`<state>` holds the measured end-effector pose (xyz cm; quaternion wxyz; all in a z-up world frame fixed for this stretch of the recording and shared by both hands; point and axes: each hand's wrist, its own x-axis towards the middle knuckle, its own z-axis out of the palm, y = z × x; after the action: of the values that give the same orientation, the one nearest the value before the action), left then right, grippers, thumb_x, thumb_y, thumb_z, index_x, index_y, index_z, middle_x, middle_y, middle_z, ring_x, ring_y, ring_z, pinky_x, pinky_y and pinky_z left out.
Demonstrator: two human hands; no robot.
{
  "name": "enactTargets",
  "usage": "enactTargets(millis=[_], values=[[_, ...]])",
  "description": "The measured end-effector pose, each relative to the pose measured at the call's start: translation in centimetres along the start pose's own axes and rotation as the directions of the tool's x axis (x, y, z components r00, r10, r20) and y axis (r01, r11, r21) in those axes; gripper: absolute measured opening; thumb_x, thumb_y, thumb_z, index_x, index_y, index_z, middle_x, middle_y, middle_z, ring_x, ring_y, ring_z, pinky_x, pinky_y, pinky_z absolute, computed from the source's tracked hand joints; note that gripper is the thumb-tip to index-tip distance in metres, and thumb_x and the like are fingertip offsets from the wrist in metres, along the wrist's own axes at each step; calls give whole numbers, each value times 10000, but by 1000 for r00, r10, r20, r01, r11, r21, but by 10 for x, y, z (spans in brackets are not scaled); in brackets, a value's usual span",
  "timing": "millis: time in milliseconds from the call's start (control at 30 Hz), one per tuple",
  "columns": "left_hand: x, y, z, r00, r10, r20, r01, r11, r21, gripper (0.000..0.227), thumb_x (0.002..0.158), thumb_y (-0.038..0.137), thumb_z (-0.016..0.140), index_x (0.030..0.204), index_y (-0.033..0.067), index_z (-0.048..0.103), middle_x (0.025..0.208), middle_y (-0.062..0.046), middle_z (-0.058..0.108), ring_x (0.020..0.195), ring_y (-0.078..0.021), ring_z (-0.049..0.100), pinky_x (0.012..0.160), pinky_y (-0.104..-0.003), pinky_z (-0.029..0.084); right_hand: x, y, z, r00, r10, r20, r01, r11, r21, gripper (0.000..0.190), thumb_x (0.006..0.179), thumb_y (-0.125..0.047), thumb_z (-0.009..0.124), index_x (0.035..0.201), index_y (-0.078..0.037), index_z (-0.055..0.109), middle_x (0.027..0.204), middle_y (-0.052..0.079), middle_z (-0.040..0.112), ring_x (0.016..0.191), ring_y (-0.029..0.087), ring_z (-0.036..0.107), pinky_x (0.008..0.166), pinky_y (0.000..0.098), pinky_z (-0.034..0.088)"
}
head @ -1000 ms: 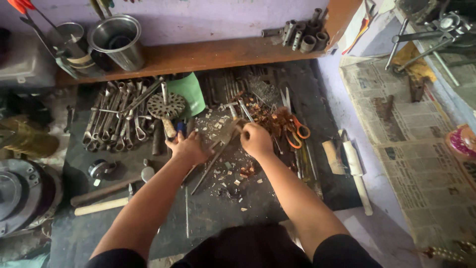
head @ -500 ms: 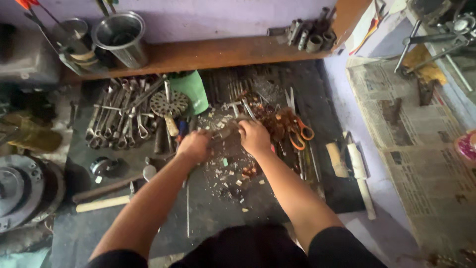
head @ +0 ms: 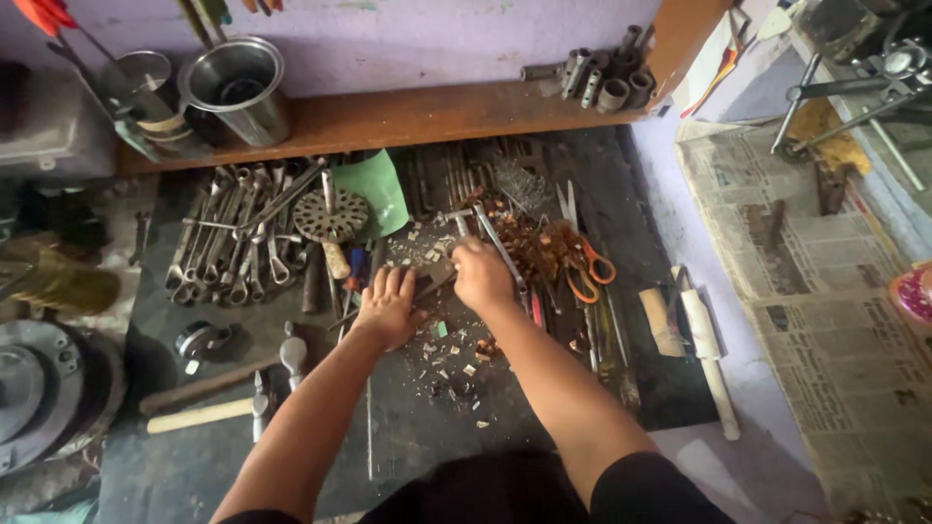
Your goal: The person works at a cluttered workbench, using a hammer and a screwdriver to detach a small component from a larger metal assembly, then uses large shears to cut pieces of wood.
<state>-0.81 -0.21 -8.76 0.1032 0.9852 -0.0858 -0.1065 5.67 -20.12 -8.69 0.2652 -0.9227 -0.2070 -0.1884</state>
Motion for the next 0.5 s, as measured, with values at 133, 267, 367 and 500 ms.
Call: enactTargets(millis=[133, 267, 367, 500], values=[[2, 0, -6, 995, -27, 92, 11, 985, 173, 888, 981, 587, 534, 1611, 86, 160, 1687, -77, 178, 1581, -327, 66, 1218, -707, 69, 3, 9, -12, 983, 98, 153, -100, 995, 11, 92, 872, -133, 651, 953, -127, 693, 1030, 74, 716, 962, 351, 649, 810, 467, 523], [12, -4, 5, 990, -59, 126, 55, 998, 35, 883, 956, 567, 519, 1625, 141, 129, 1712, -32, 116, 1584, -284, 60, 1189, -708, 118, 5, 13, -11, 978, 179, 103, -171, 982, -83, 79, 885, -130, 650, 933, -139, 712, 1038, 88, 720, 974, 351, 652, 817, 471, 537], [23, -9, 9, 987, -59, 152, 63, 998, -18, 862, 968, 547, 514, 1628, 155, 122, 1719, -26, 78, 1584, -293, 35, 1196, -689, 128, -3, 13, -5, 980, 44, 196, -26, 995, -91, 100, 840, -88, 650, 924, -119, 694, 1041, 91, 718, 983, 321, 675, 803, 459, 556], [20, -13, 8, 977, -64, 201, 72, 997, -30, 863, 967, 540, 516, 1632, 157, 123, 1735, -7, 51, 1592, -292, 22, 1203, -682, 143, 10, 23, -10, 953, 229, 199, -206, 970, -129, 115, 815, -98, 681, 921, -125, 717, 1008, 97, 719, 930, 337, 664, 778, 456, 554]])
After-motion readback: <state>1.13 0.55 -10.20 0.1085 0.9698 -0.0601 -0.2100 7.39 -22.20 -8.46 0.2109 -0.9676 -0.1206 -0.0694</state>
